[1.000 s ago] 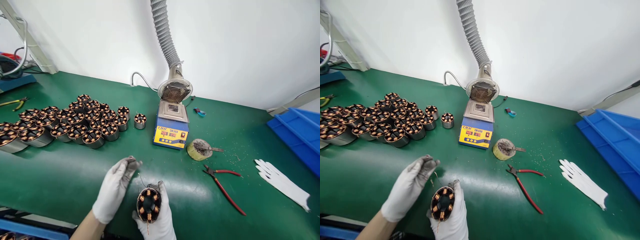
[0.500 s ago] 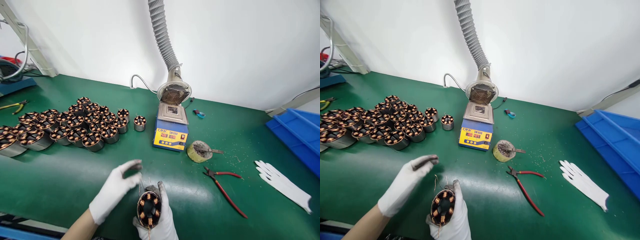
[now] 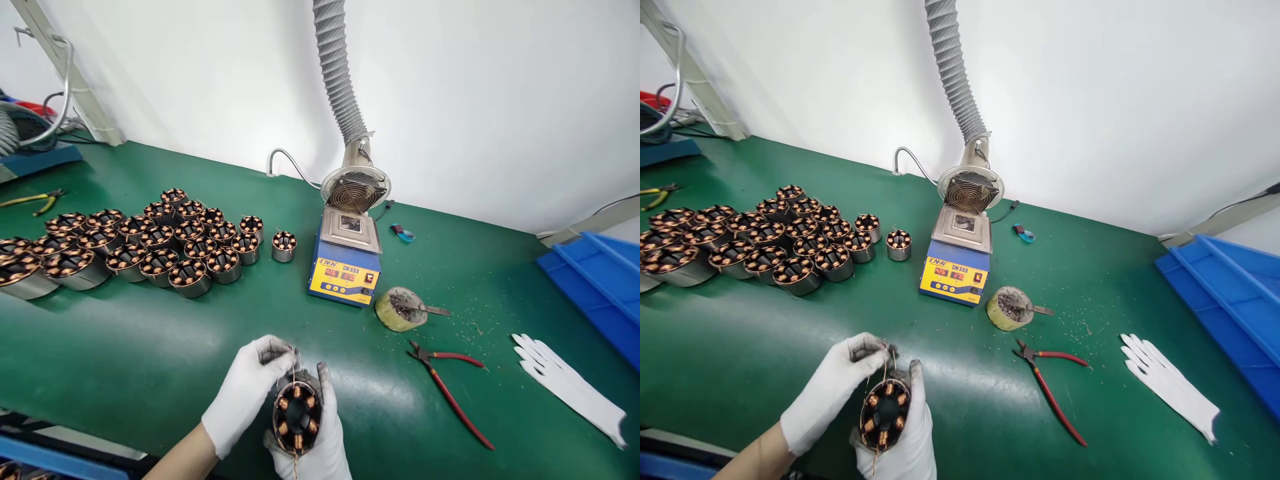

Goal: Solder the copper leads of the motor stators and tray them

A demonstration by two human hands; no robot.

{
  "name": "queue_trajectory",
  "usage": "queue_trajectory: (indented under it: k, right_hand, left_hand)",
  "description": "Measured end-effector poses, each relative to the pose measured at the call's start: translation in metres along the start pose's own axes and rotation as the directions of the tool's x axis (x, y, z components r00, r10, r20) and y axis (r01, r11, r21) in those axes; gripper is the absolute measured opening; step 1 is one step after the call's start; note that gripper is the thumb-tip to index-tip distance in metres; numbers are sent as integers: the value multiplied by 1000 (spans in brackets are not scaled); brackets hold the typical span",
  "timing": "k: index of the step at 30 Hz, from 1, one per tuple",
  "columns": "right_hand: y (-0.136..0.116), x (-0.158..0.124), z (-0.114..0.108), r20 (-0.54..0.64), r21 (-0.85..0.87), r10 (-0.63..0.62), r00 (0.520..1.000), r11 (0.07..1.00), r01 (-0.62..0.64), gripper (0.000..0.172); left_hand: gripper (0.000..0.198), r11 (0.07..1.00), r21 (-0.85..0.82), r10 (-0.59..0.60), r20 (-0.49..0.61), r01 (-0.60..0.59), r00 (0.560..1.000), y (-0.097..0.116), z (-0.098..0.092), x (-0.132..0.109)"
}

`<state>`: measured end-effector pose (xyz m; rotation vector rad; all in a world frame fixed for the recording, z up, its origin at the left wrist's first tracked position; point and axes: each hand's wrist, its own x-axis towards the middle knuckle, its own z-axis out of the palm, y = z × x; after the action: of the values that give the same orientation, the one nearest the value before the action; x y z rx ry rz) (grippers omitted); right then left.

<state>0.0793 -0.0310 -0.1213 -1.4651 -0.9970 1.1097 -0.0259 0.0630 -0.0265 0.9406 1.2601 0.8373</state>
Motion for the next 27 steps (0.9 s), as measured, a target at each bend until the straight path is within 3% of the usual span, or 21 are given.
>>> queue_trajectory:
  k: [2, 4, 7, 9, 15, 17, 19, 21, 27]
  right_hand:
    - [4, 3, 1, 13, 24, 14, 1000, 1000, -14, 103]
    - [11, 8, 2, 53, 63, 30, 998, 997, -33, 97]
    - [23, 16, 3, 131, 114, 82, 988, 989, -97, 87]
    - [28, 17, 2, 142, 126, 103, 984, 984, -122, 89]
    - [18, 5, -5, 32, 37, 36, 999, 999, -37, 91]
    - [12, 3, -6, 27, 25, 23, 999, 999, -24, 85]
    - [7, 4, -8, 25, 32, 8, 1000, 999, -9, 78]
    - [6, 5, -9, 27, 47, 6, 1000, 999, -7, 73]
    - [10, 7, -8, 76, 174, 91, 993, 979, -103, 69]
  left_hand:
    - [33, 999, 5, 40, -20, -40, 999, 0, 2, 1]
    - [43, 996, 83, 13, 51, -17, 999, 1, 7, 1]
    - [23, 992, 88, -101, 144, 89, 984, 1, 14, -1]
    - [13, 991, -33, -128, 118, 133, 985, 0, 16, -1]
    - [38, 968, -221, -125, -11, 119, 992, 1, 5, -2]
    - [45, 981, -140, -131, 42, 136, 990, 4, 2, -4]
    - [37, 992, 20, -124, 156, 123, 980, 4, 1, -7]
    - [26, 992, 78, -110, 230, 94, 967, 0, 1, -10]
    - [23, 984, -139, -86, 192, 114, 978, -18, 0, -12]
